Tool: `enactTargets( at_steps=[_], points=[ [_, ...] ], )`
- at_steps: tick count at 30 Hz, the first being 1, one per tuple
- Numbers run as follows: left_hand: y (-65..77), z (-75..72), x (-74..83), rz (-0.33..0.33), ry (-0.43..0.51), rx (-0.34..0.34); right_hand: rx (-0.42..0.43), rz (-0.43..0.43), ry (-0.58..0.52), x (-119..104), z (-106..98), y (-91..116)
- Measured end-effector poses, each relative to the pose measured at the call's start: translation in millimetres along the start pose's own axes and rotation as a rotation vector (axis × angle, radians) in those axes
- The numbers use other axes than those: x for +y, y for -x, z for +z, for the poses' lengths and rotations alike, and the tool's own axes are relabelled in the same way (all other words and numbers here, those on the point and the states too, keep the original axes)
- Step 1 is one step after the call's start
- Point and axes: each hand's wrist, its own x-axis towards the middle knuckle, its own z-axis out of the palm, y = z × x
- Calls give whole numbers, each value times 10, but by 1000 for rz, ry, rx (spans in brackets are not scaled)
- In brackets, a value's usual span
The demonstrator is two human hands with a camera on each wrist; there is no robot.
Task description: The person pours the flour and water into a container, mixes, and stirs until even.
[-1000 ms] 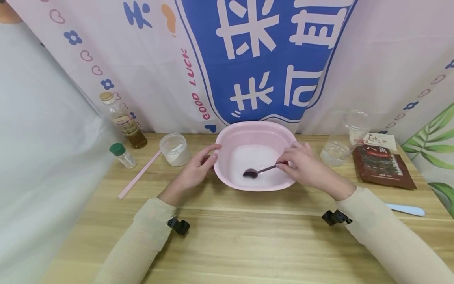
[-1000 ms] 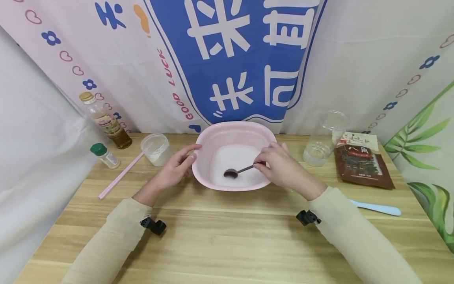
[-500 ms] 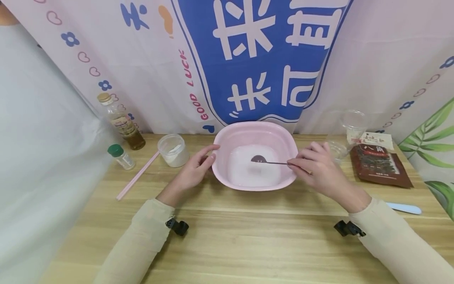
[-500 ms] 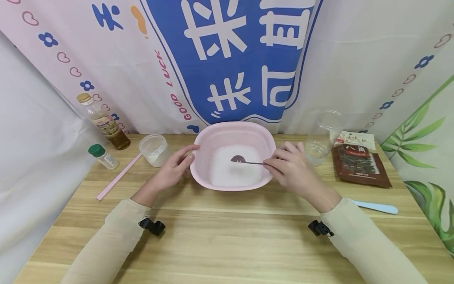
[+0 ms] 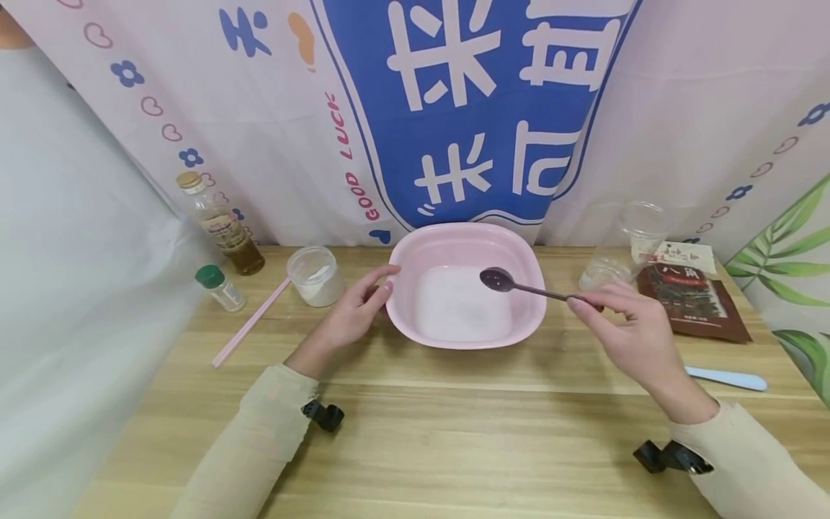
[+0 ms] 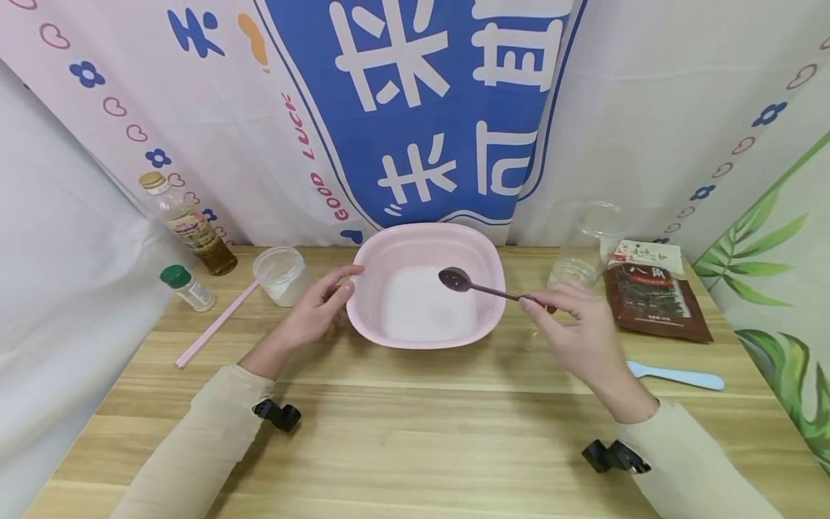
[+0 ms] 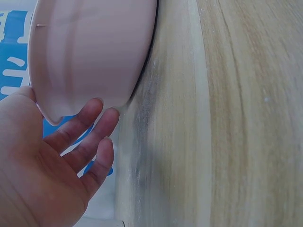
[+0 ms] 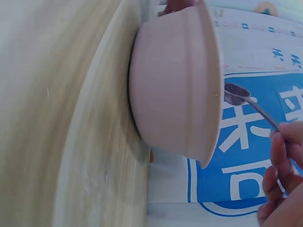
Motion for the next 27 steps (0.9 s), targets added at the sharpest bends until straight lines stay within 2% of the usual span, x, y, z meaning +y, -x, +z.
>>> enactTargets(
  at_steps=[3, 6, 8, 10, 15, 17, 22, 27],
  points=[
    [1, -14, 3, 0, -12, 6, -2, 229, -68, -10, -85, 78],
    [3, -32, 8, -4, -22, 12, 16, 428, -303, 15, -144, 141],
    [-1, -39, 12, -7, -24, 13, 55, 514, -489, 36, -169, 190],
    [-6, -41, 9, -6, -23, 10, 93, 551, -671, 61, -200, 245],
    [-15, -38, 16, 1, -24, 7, 105, 578, -893, 138, -329, 429],
    [-15, -37, 25, 3, -22, 5, 112, 582, -933, 174, -375, 497],
    [-16, -29, 26, 4, -21, 3, 125, 612, -923, 250, -473, 652],
    [-17, -10, 5, -4, -29, 1, 102, 735, -826, 319, -588, 799]
  ],
)
